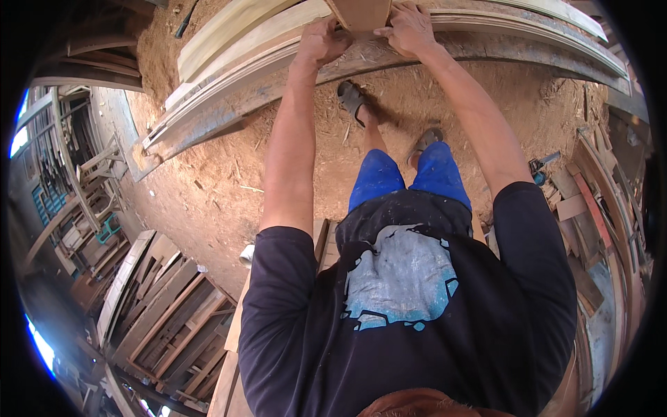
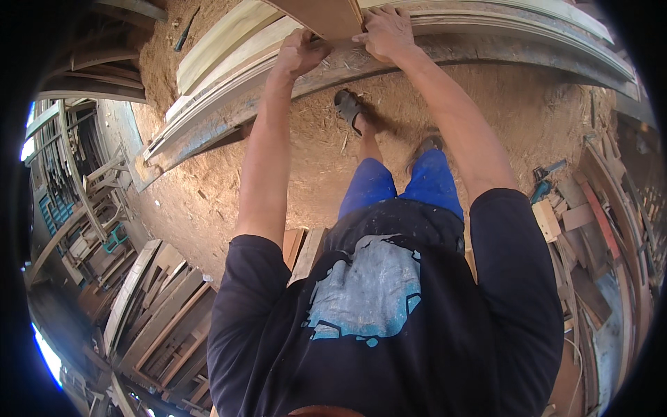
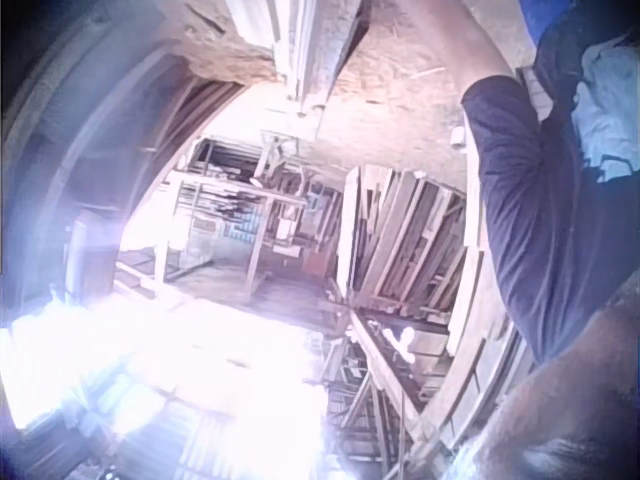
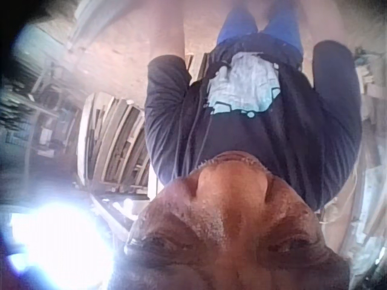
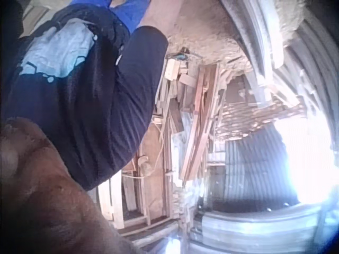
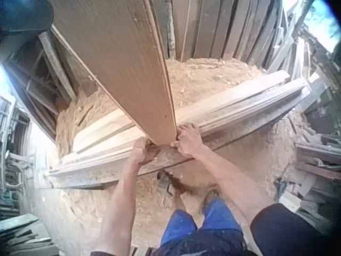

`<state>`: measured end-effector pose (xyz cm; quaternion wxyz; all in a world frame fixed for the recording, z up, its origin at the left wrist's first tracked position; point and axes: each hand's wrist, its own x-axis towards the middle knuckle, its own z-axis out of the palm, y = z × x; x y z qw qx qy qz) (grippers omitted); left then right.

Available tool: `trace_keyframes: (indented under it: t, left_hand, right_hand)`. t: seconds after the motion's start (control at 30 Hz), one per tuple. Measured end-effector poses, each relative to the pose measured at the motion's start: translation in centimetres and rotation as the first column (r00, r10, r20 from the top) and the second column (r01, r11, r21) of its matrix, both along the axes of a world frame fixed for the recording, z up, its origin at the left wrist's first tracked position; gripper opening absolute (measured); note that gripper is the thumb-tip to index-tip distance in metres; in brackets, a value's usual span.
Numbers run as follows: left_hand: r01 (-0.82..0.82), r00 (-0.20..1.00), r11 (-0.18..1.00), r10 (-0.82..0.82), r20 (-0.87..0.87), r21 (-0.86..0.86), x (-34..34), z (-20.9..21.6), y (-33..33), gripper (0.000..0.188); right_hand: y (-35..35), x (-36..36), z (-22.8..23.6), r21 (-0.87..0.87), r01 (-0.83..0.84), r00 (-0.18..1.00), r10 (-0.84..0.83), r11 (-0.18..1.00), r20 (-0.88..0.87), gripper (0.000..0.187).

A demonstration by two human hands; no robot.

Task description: The person stands on a workbench and uses a hand plane to smooth the edges of wooden planks. They repeatedly lift and inspect the planks, then use a chisel and mallet to chip away at the wood. The person also stacks the processed planks on the workbench.

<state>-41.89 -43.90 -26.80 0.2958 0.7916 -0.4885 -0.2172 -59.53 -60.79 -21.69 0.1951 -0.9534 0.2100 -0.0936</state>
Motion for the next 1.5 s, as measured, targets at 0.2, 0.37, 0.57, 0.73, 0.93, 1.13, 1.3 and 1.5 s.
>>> trace_keyframes:
  t: [0.2, 0.37, 0.57, 0.73, 0.93, 1.13, 1.3, 1.5]
  left_hand:
    - [-0.170, 0.948, 0.963, 0.102, 0.300, 0.210, -3.3, 5.2, -1.8, 0.042]
    - [-0.147, 0.953, 0.971, 0.088, 0.291, 0.187, -2.7, 3.7, -2.1, 0.038]
    - [-0.130, 0.964, 0.986, 0.101, 0.244, 0.105, -3.3, 4.9, -2.0, 0.030]
    - [-0.110, 0.994, 0.994, 0.110, -0.001, 0.017, -2.9, 4.2, -1.4, 0.026]
    - [-0.192, 0.975, 0.981, 0.188, -0.119, -0.015, 0.6, -3.7, -0.4, 0.028]
    - [-0.130, 0.985, 0.958, 0.096, 0.142, 0.254, -1.6, 3.2, -1.7, 0.053]
    - [0.116, 0.992, 0.953, -0.096, -0.086, 0.281, 0.1, 6.6, -2.2, 0.056]
    - [0.357, 0.927, 0.876, -0.292, -0.234, 0.324, 4.6, 6.2, -1.4, 0.075]
  right_hand:
    - [-0.6, -0.5, 0.1, -0.128, -0.009, 0.975, -0.020, 0.992, -0.223, 0.052]
    - [-0.8, -2.7, 0.9, -0.211, 0.164, 0.980, -0.184, 0.964, -0.076, 0.057]
    - [-0.2, -16.1, 1.1, 0.236, 0.430, 0.897, -0.442, 0.871, 0.000, 0.045]
    - [2.9, -25.4, -0.3, 0.426, 0.419, 0.908, -0.360, 0.802, -0.216, 0.038]
    - [-0.6, -16.2, 14.9, 0.703, 0.172, 0.947, -0.312, 0.690, 0.074, 0.042]
    - [-3.8, -3.9, 30.2, 0.564, -0.456, 0.651, -0.174, 0.688, 0.739, 0.057]
    - [-6.0, 0.5, 34.0, 0.515, -0.550, 0.466, -0.271, 0.658, 0.843, 0.094]
    - [-2.9, 3.2, 37.1, 0.451, -0.688, 0.464, -0.133, 0.569, 0.876, 0.098]
